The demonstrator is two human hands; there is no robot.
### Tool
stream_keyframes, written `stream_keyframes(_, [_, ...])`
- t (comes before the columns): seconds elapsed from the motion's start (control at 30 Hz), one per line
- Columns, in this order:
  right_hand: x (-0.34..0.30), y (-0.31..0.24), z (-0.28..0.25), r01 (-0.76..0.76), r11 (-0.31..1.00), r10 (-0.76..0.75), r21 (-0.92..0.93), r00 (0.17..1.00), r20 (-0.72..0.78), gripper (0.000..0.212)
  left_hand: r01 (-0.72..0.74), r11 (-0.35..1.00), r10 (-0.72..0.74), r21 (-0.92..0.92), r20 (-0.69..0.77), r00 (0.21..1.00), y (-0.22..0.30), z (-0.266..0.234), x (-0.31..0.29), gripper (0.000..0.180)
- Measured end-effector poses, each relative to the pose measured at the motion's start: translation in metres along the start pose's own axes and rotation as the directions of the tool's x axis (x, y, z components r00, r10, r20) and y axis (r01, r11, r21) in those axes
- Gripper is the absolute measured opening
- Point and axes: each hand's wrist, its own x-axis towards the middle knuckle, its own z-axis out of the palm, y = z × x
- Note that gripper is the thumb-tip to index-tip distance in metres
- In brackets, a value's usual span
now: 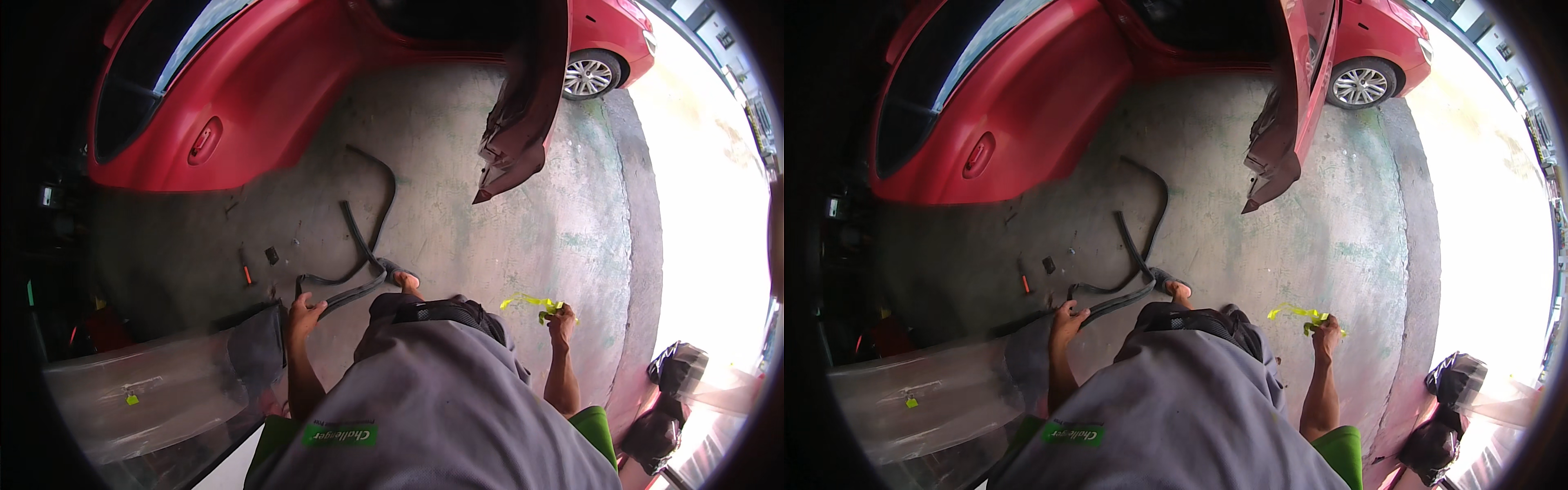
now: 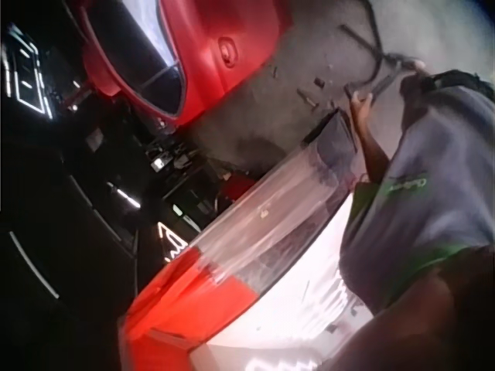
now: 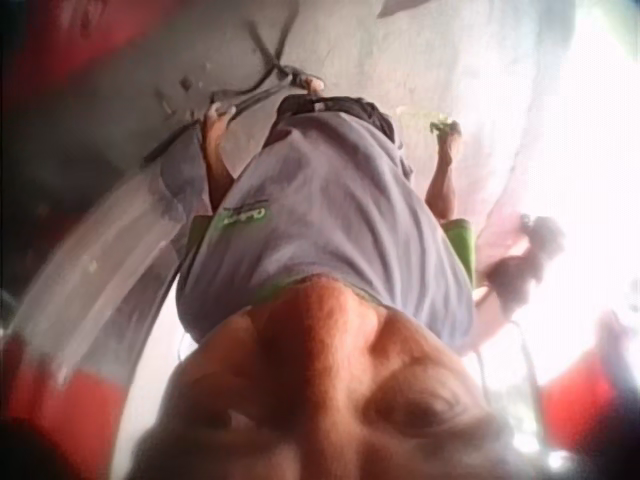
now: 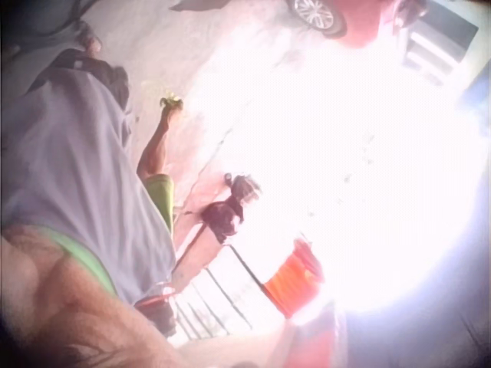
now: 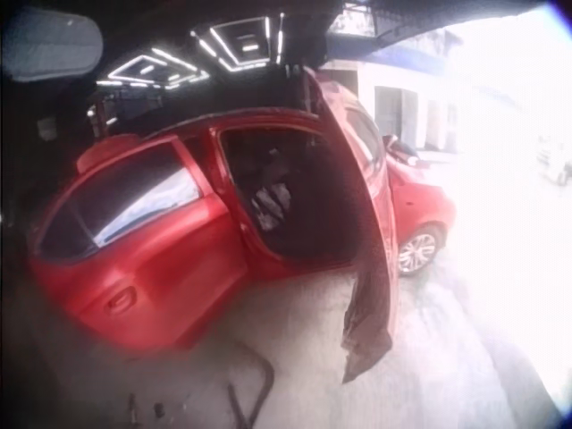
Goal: The person removes a yellow zip tie from a black rubber weather stripping seal and straightens it. They then fit the seal into the door frame of a red car, pressing it into place along the top and side edges. The person repeats this process for another door, handling the rubber seal and ensuring it is properly seated in the frame.
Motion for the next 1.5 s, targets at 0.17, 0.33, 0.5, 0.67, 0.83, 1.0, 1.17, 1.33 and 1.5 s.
stream_keyframes(0.17, [-0.017, 0.056, -0.010, 0.096, 0.989, -0.093, -0.110, 0.995, 0.032, 0.024, -0.011, 0.990, 0.001, 0.141, 0.072, 0.997, -0.004, 0.036, -0.052, 0.065])
stream_keyframes(0.33, [-0.036, 0.092, -0.024, 0.289, 0.888, -0.327, -0.358, 0.944, -0.049, 0.033, -0.056, 0.998, 0.055, 0.032, 0.041, 0.998, -0.016, 0.056, -0.086, 0.061])
stream_keyframes(0.5, [-0.031, 0.093, -0.039, -0.082, 0.981, 0.104, -0.175, 0.987, 0.124, 0.043, -0.082, 0.990, 0.078, 0.112, 0.036, 0.996, 0.006, 0.064, -0.110, 0.062])
stream_keyframes(0.67, [-0.056, 0.052, -0.055, -0.029, 0.887, 0.015, -0.460, 0.999, -0.035, 0.047, -0.174, 0.971, 0.174, 0.162, 0.014, 0.985, -0.019, 0.068, -0.097, 0.063])
stream_keyframes(0.83, [-0.058, 0.052, -0.051, 0.022, 0.948, -0.025, -0.318, 1.000, -0.005, 0.053, -0.128, 0.982, 0.122, 0.141, 0.048, 0.991, -0.013, 0.067, -0.107, 0.063])
stream_keyframes(1.0, [-0.065, 0.025, -0.061, -0.135, 0.986, 0.146, -0.101, 0.982, 0.117, 0.046, -0.134, 0.980, 0.123, 0.147, 0.079, 0.989, -0.032, 0.061, -0.101, 0.062])
stream_keyframes(1.17, [-0.079, 0.016, -0.068, -0.310, 0.951, 0.310, -0.018, 0.951, -0.023, 0.040, -0.167, 0.973, 0.149, 0.160, 0.117, 0.982, -0.023, 0.048, -0.093, 0.062])
stream_keyframes(1.33, [-0.077, 0.065, -0.054, -0.179, 0.969, 0.162, -0.169, 0.980, -0.111, 0.054, -0.235, 0.966, 0.224, 0.107, 0.104, 0.969, -0.012, 0.045, -0.096, 0.059])
stream_keyframes(1.5, [-0.078, 0.073, -0.014, -0.222, 0.898, 0.254, -0.380, 0.967, 0.035, 0.072, -0.323, 0.937, 0.312, 0.132, 0.100, 0.945, 0.027, 0.028, -0.091, 0.060])
